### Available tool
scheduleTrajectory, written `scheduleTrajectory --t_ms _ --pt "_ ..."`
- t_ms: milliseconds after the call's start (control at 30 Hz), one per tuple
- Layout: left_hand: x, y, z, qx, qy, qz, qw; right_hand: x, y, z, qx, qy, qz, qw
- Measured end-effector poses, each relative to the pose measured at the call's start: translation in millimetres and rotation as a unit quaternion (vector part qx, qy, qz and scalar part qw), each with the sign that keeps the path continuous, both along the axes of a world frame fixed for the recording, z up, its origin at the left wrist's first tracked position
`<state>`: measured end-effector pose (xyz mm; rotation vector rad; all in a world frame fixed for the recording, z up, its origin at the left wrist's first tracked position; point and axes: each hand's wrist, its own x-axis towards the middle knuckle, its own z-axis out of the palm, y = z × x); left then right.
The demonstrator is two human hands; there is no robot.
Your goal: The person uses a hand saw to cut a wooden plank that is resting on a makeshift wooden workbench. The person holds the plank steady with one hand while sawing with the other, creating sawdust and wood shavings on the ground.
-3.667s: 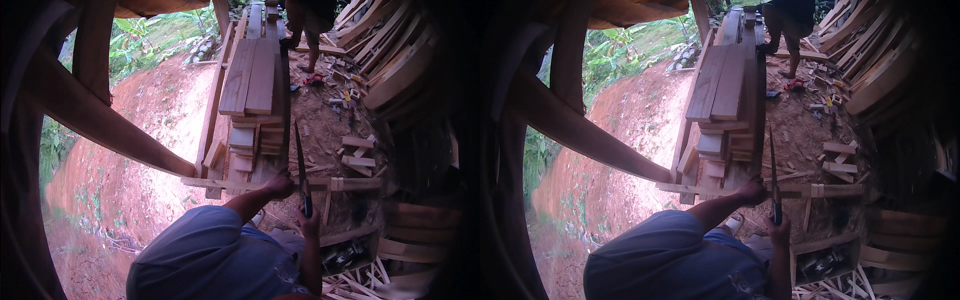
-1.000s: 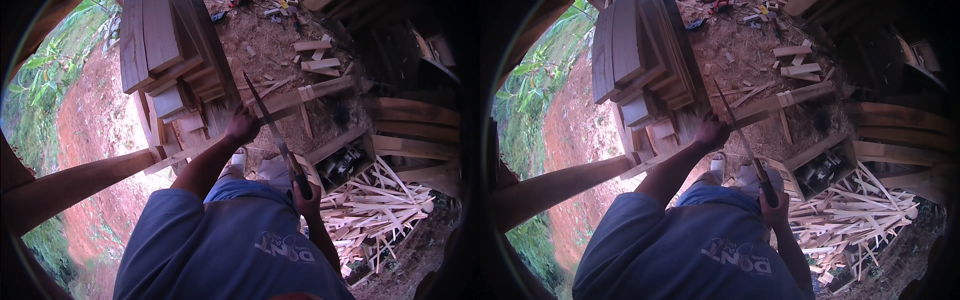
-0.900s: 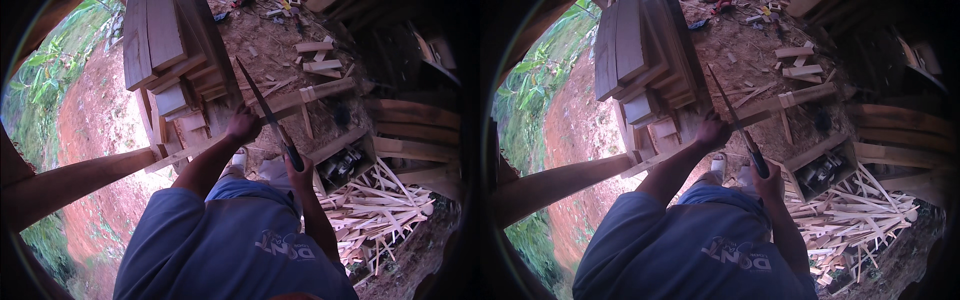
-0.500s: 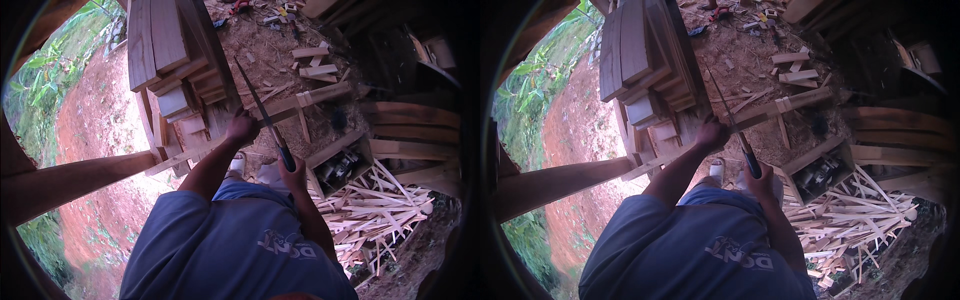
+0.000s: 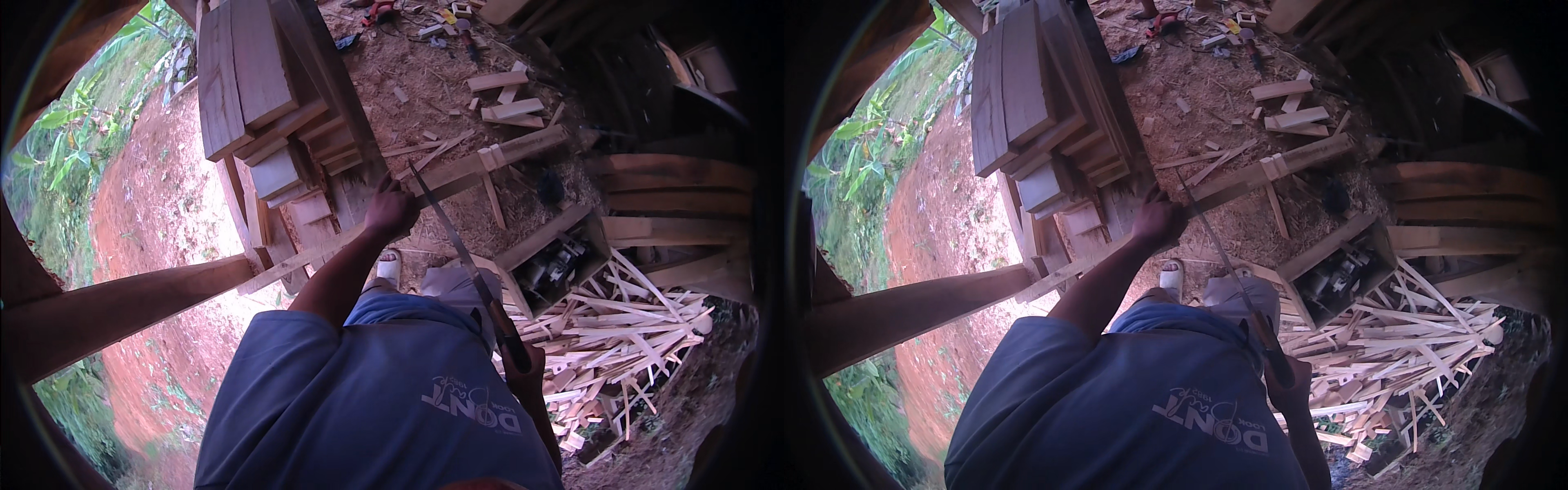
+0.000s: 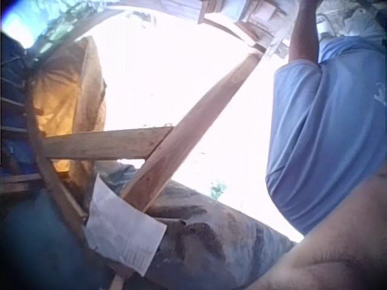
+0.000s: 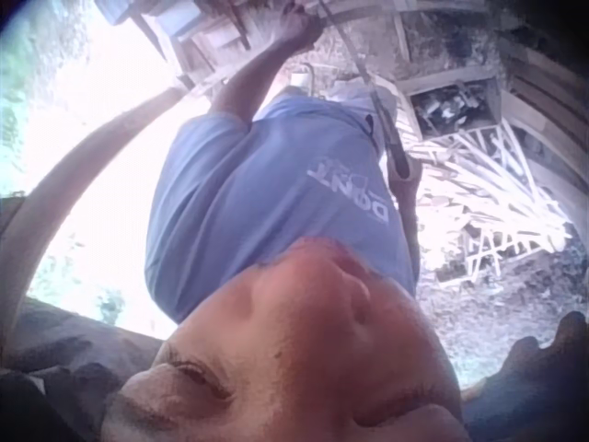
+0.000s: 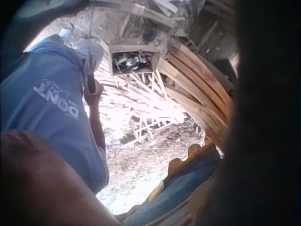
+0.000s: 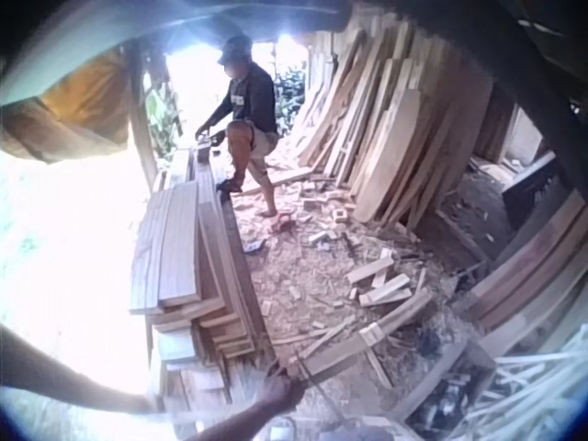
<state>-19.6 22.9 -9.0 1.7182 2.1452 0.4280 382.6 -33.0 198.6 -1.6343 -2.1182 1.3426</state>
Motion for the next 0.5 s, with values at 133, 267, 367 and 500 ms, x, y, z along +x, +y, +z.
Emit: scheduleTrajectory --t_ms 133,267,367,500 --pt "-0.9 -1.4 -4.3 0.028 0.006 0.006 1.000 2.0 2.7 26.9 0.002 -0.012 0.029 1.000" --pt "-0.3 -2.0 -9.2 0.038 0.003 0.002 0.999 -9.4 -0.2 40.8 -0.004 -0.023 0.011 1.000" --pt "-1.0 -3.6 -10.3 0.050 -0.005 0.003 0.999 -12.9 1.8 44.4 -0.015 -0.018 0.005 1.000" --pt "0.3 -7.3 -15.5 0.055 -0.014 0.016 0.998 -12.5 9.6 31.8 0.024 -0.025 0.033 0.999"
